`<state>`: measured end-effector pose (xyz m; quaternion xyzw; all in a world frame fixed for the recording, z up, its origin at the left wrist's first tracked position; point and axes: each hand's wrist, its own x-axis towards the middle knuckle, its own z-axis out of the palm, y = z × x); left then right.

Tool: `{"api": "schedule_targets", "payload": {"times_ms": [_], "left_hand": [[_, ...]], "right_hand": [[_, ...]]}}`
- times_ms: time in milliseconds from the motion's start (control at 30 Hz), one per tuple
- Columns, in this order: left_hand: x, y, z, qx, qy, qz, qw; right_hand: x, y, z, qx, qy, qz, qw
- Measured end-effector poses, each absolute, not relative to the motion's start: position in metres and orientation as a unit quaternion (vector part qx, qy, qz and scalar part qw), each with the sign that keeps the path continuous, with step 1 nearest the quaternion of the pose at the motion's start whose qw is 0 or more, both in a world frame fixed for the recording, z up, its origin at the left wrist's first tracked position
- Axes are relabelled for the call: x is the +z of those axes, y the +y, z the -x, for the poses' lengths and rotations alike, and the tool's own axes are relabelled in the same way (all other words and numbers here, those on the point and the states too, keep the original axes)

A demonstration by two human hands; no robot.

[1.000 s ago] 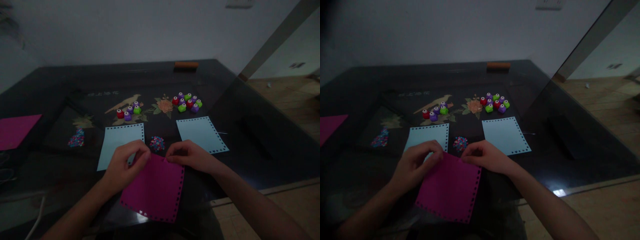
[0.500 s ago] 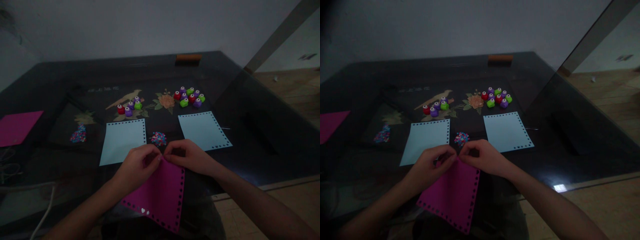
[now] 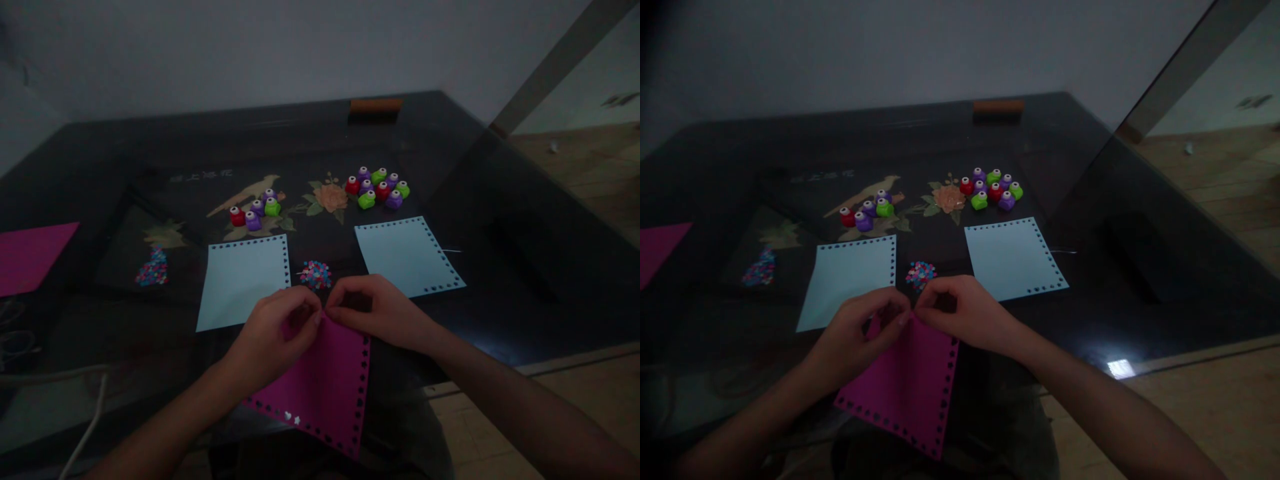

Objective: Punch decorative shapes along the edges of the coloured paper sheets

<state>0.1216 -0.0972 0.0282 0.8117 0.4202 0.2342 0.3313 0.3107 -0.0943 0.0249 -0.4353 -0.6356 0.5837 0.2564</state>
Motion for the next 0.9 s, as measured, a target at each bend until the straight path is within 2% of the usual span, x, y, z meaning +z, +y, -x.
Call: {"api": "schedule_targets", "payload": {"times_ms": [567,900], "left_hand": [[0.0227,-0.1014,-0.1216,0.227,0.422,-0.826,0.295],[0.0211,-0.1016,-0.1230,0.244,0.381,-0.867,0.210]], "right_hand": [[0.0244,-0.0972,-0.3086,0.565,-0.637,0.449,0.269],[0.0208,-0.0997,-0.3052,0.561,-0.634,0.456,0.274]]}}
